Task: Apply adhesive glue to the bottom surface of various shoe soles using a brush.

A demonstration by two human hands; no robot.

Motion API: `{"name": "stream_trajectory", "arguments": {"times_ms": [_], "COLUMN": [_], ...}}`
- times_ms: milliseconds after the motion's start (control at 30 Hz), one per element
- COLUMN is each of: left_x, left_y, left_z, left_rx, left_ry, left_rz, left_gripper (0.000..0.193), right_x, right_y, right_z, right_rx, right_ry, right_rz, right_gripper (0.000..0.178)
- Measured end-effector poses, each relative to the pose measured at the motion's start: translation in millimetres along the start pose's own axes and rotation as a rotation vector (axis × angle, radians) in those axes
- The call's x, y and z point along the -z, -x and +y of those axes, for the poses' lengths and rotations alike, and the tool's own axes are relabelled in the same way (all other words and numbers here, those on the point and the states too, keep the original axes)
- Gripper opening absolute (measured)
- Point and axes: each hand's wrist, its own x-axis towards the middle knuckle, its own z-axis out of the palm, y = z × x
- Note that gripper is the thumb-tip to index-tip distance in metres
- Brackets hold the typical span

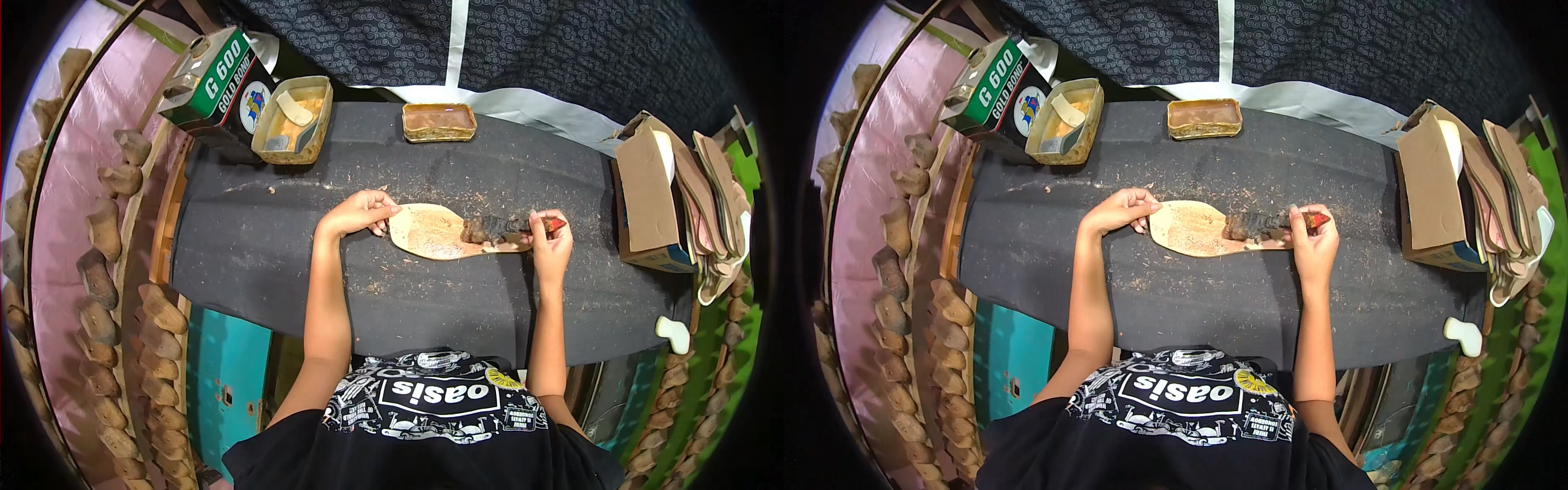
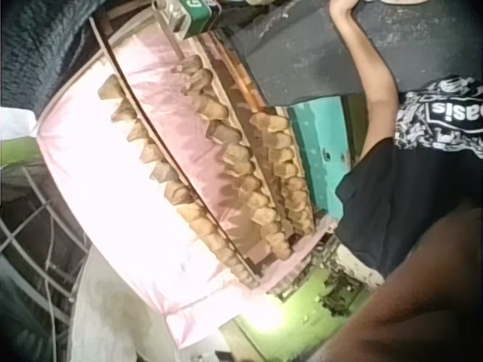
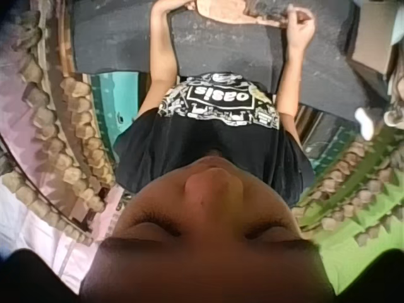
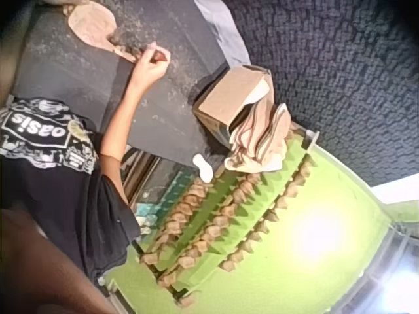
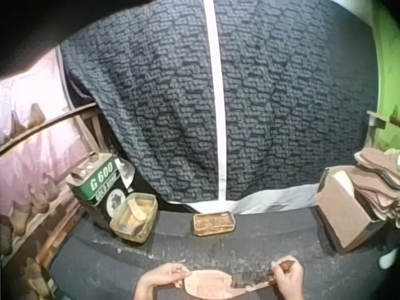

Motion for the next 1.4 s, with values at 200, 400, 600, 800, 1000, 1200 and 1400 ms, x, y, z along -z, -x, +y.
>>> {"name": "stream_trajectory", "arguments": {"times_ms": [200,400,600,800,1000,1200,1400], "left_x": [0.1,0.6,0.5,1.0,0.2,-0.7,-0.4], "left_y": [2.0,-1.9,0.5,-0.5,-0.6,-1.9,-0.6], "left_z": [-0.8,-3.6,-3.2,-3.9,-3.9,-4.7,-4.2], "left_rx": [0.005,-0.006,-0.014,-0.004,-0.020,-0.024,-0.017], "left_ry": [0.003,0.002,-0.040,-0.065,-0.045,-0.034,-0.109], "left_rz": [-0.004,-0.026,-0.005,0.006,-0.005,-0.018,-0.003], "left_gripper": [0.022,0.022,0.020,0.021,0.023,0.022,0.023], "right_x": [-36.6,-78.8,-53.3,-19.0,-61.2,-78.5,-36.6], "right_y": [0.7,-10.6,-8.7,-16.2,-18.3,-21.1,-25.7], "right_z": [-27.3,-1.9,9.4,11.5,-6.2,8.3,16.4], "right_rx": [-0.016,-0.052,-0.090,-0.078,-0.072,-0.066,-0.099], "right_ry": [-0.122,-0.215,-0.148,-0.014,-0.121,-0.136,-0.029], "right_rz": [-0.028,-0.109,-0.001,0.074,-0.018,-0.075,0.025], "right_gripper": [0.008,0.012,0.013,0.013,0.011,0.013,0.012]}}
